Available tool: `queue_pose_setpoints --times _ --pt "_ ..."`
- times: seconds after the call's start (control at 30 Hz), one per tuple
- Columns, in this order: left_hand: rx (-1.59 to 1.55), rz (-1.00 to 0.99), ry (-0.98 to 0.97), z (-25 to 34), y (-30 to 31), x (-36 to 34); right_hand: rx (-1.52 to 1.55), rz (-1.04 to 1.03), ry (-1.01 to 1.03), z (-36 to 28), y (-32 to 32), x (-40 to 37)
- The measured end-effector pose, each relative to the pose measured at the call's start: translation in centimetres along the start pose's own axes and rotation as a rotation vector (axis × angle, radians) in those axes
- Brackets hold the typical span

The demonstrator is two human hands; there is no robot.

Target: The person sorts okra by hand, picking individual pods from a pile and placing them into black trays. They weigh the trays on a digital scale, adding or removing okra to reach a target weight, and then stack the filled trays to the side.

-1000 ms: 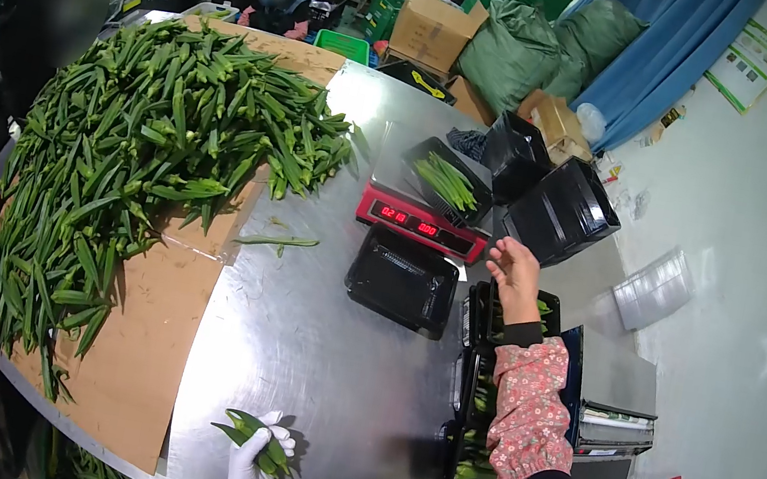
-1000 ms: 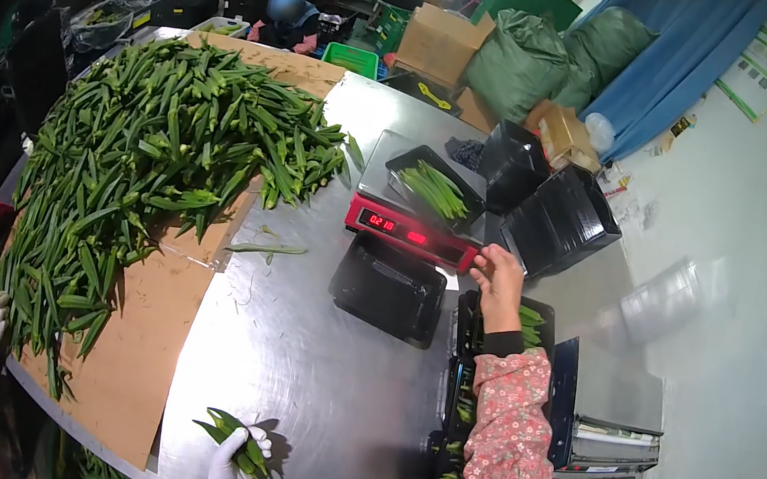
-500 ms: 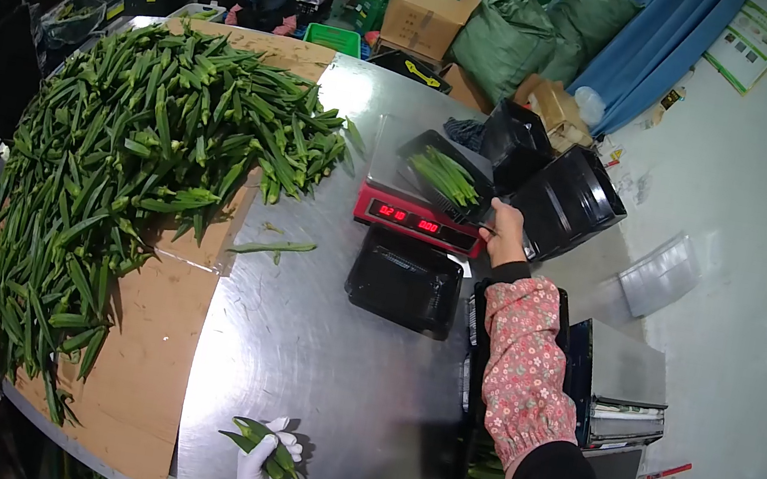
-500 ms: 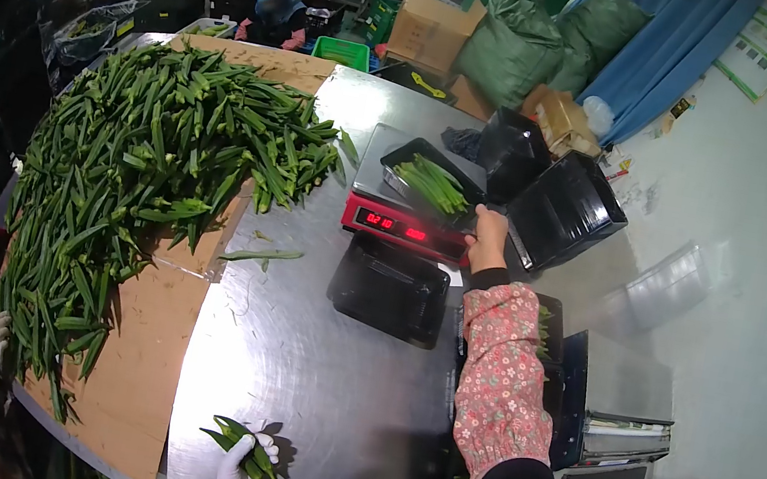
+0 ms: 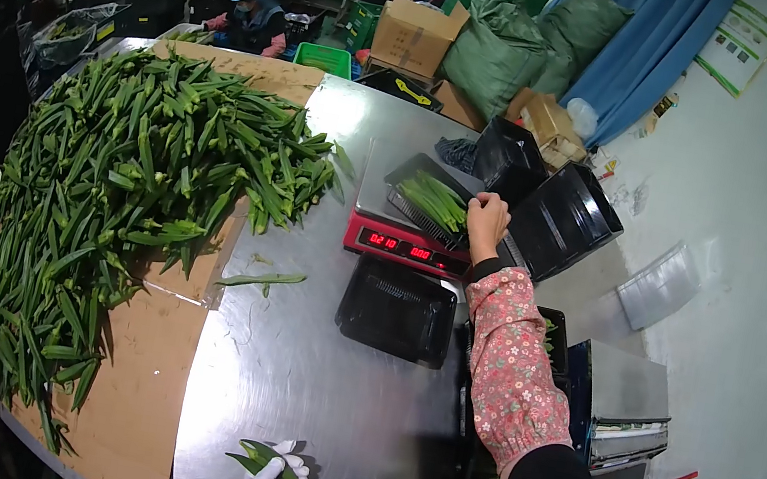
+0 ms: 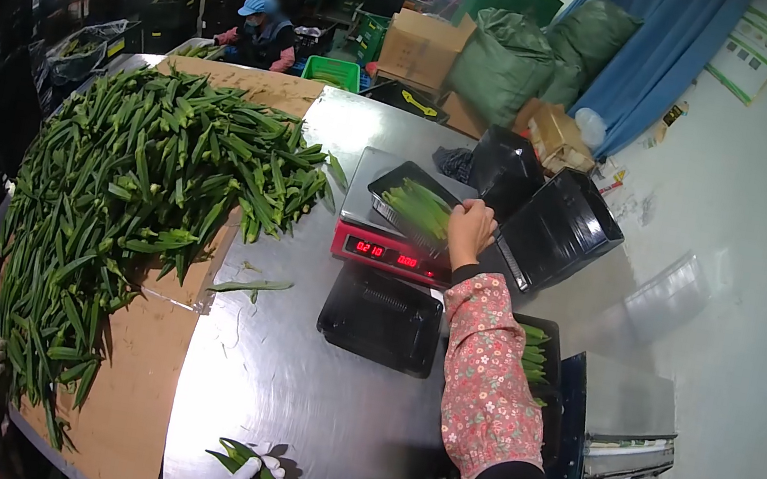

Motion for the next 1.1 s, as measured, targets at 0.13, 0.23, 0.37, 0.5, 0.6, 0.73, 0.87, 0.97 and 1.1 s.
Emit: queue_pose_setpoints --times 0.13,0.23,0.37,0.5,0.6,0.73,0.87,0.97,1.1 --pt "-0.006 -0.057 0.014 -0.3 0.0 0.9 -0.066 -0.250 0.111 -0.7 -0.4 -0.8" --pt "0.023 -0.080 0.002 -0.4 0.4 1.2 -0.090 -0.184 0.222 -1.4 0.6 -2.2" --pt "0.012 -0.016 -0.002 -0.1 -0.1 0.7 -0.165 -0.329 0.312 -2.5 0.4 -3.5" --pt "0.001 -0.050 0.034 -0.4 0.7 0.7 -0.020 -0.223 0.222 -1.2 0.2 -2.1" --pt "0.031 -0.057 -0.011 0.0 0.5 0.3 0.173 -0.088 0.176 -2.1 2.8 -1.2" --pt "-0.049 -0.051 -0.132 0.5 0.9 1.1 0.629 -0.552 0.336 -10.0 8.5 -11.1" --pt "-0.133 -0.056 -0.113 0.1 0.7 1.2 0.622 -0.816 1.126 -14.2 16.2 -27.5" --pt "-0.316 -0.079 -0.116 -0.7 0.8 1.3 0.601 -1.054 1.228 -12.6 18.4 -35.0" --pt "-0.357 -0.092 -0.097 -1.4 1.7 1.1 0.631 -1.085 1.191 -11.4 18.8 -37.5"
Point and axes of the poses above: each hand's wrist, its own x-axis towards the middle knuckle, its own y-axis out of the back of the hand, z = x × y, the point moved 6 cm from there along x, towards the middle knuckle
